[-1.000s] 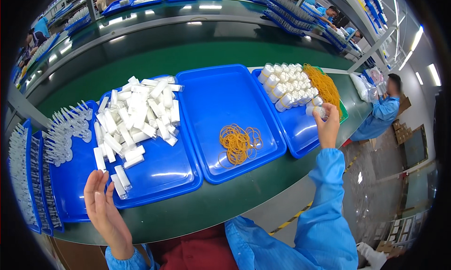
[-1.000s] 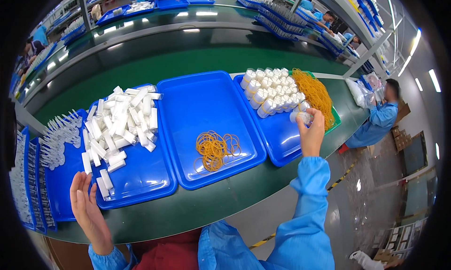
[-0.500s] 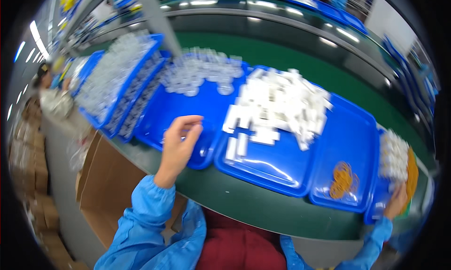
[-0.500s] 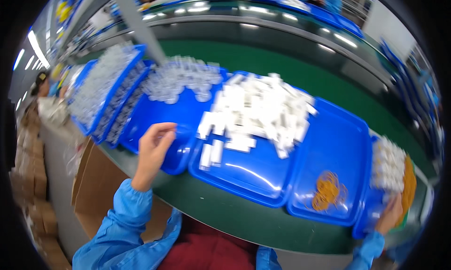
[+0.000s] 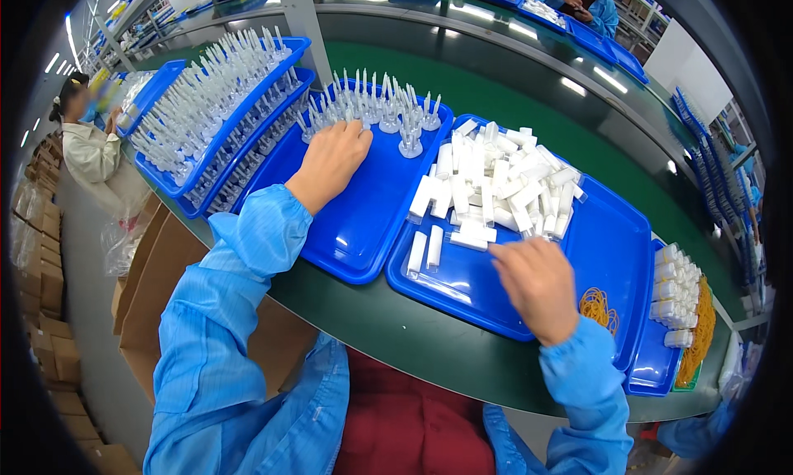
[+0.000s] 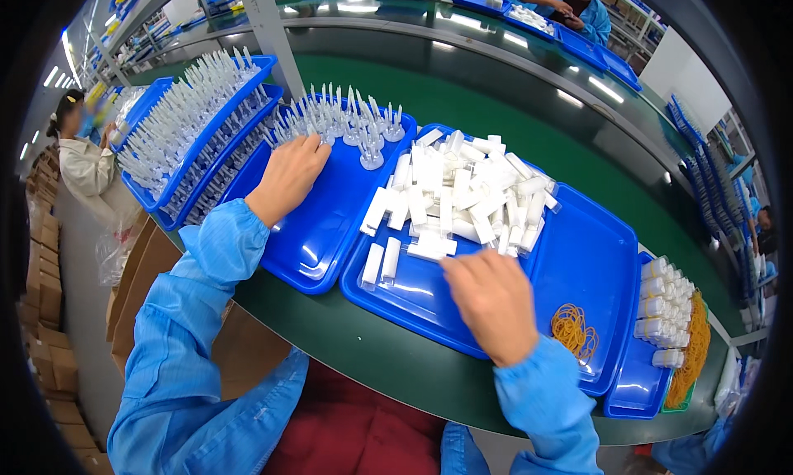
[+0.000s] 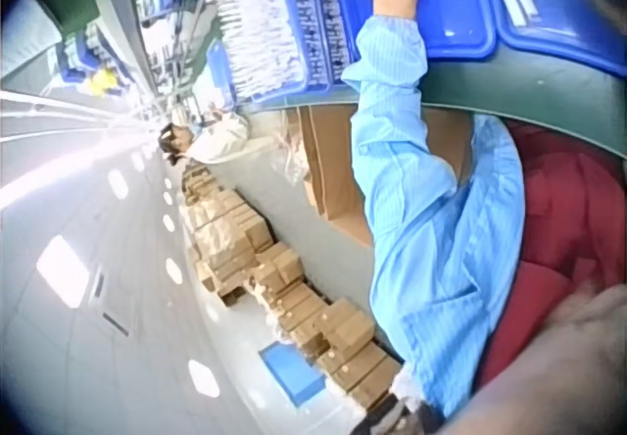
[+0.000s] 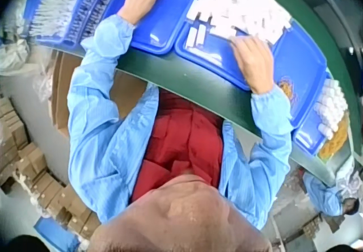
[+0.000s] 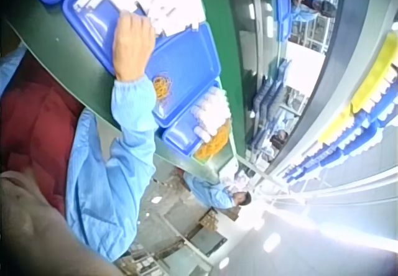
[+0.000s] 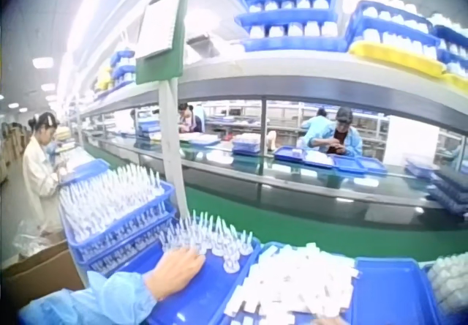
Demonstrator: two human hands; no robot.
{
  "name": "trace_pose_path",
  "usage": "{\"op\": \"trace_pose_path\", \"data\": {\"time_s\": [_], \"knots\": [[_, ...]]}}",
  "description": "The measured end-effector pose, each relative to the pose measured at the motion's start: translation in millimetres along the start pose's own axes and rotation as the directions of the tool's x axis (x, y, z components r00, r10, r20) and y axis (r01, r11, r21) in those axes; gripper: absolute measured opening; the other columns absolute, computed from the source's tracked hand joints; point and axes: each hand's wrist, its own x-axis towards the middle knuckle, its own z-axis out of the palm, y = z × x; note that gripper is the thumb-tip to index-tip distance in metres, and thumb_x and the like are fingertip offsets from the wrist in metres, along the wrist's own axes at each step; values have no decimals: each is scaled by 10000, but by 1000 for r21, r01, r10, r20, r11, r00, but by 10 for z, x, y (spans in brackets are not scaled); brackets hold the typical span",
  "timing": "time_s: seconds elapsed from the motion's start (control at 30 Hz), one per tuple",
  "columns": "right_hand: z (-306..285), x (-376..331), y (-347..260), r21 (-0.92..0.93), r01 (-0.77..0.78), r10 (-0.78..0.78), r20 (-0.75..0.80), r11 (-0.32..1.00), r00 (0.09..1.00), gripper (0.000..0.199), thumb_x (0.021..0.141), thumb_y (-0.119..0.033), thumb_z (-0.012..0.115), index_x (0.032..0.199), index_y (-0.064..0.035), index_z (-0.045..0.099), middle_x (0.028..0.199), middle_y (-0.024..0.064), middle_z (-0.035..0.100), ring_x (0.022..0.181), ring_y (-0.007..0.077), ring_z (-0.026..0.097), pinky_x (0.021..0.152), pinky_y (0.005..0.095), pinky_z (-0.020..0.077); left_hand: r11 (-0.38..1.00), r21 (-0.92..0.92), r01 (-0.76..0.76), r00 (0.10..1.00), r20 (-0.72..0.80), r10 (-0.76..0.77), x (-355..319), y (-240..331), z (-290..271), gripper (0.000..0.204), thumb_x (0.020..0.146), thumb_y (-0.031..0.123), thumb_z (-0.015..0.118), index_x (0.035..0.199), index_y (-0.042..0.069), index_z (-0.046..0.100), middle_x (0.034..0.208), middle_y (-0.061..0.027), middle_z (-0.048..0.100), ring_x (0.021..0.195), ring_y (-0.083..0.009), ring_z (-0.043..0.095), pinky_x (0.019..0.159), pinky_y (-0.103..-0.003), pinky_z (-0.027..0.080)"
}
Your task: Group and secure plastic components using rubber bands on a production line.
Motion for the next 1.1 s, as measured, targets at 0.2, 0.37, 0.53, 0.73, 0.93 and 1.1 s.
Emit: {"op": "trace_pose_path", "data": {"time_s": [0.2, 0.37, 0.53, 0.73, 0.93, 1.1], "knots": [[368, 128, -69, -201, 61, -14, 229, 978, 973, 118, 802, -99, 652, 913, -64, 634, 849, 62, 603, 825, 224, 604, 746, 348, 472, 975, -218, 46, 996, 84, -29, -188, 201, -483, 222, 776, 20, 699, 983, 31, 619, 944, -120, 602, 872, -296, 650, 713, -413, 538], [210, 76, -208, -211, 38, 41, 360, 977, 932, 188, 733, -103, 713, 876, -72, 595, 825, 70, 590, 824, 233, 608, 728, 354, 482, 807, -549, 217, 971, 203, -123, -545, 321, -762, 242, 813, 59, 736, 1045, 49, 670, 968, -108, 636, 867, -310, 670, 724, -407, 539], [133, 11, -200, 262, -409, 327, 306, 874, 894, 314, 690, -46, 785, 944, -52, 602, 902, 115, 631, 855, 273, 648, 773, 372, 530, 695, -633, 341, 935, 150, -322, -584, 379, -655, 216, 810, 30, 752, 1019, 57, 702, 957, -98, 640, 897, -286, 676, 739, -370, 546], [-178, -8, -493, 863, -500, 673, 416, -78, 612, 544, 962, -112, 671, 1446, -22, 440, 912, 66, 633, 872, 134, 645, 764, 281, 551, 507, -851, 138, 973, 21, -230, -735, 1053, -1203, 288, 758, -88, 758, 980, 95, 767, 988, -82, 662, 882, -233, 671, 741, -316, 551], [-34, -185, -543, 866, -412, 748, 470, -285, 469, 498, 1006, -180, 614, 1459, -27, 473, 867, 38, 609, 826, 122, 633, 697, 279, 537, 134, -982, 134, 990, 127, -57, -845, 1639, -1396, 290, 792, -41, 784, 1044, 103, 781, 1025, -54, 645, 857, -191, 668, 705, -295, 558], [-68, -301, -543, 851, -483, 723, 465, -205, 511, 485, 996, -155, 613, 1447, -17, 498, 852, 28, 582, 776, 120, 616, 688, 270, 526, 84, -985, 148, 989, 149, 17, -831, 1693, -1406, 258, 849, -6, 753, 1089, 83, 728, 1005, -65, 591, 820, -224, 646, 677, -334, 543]]}}
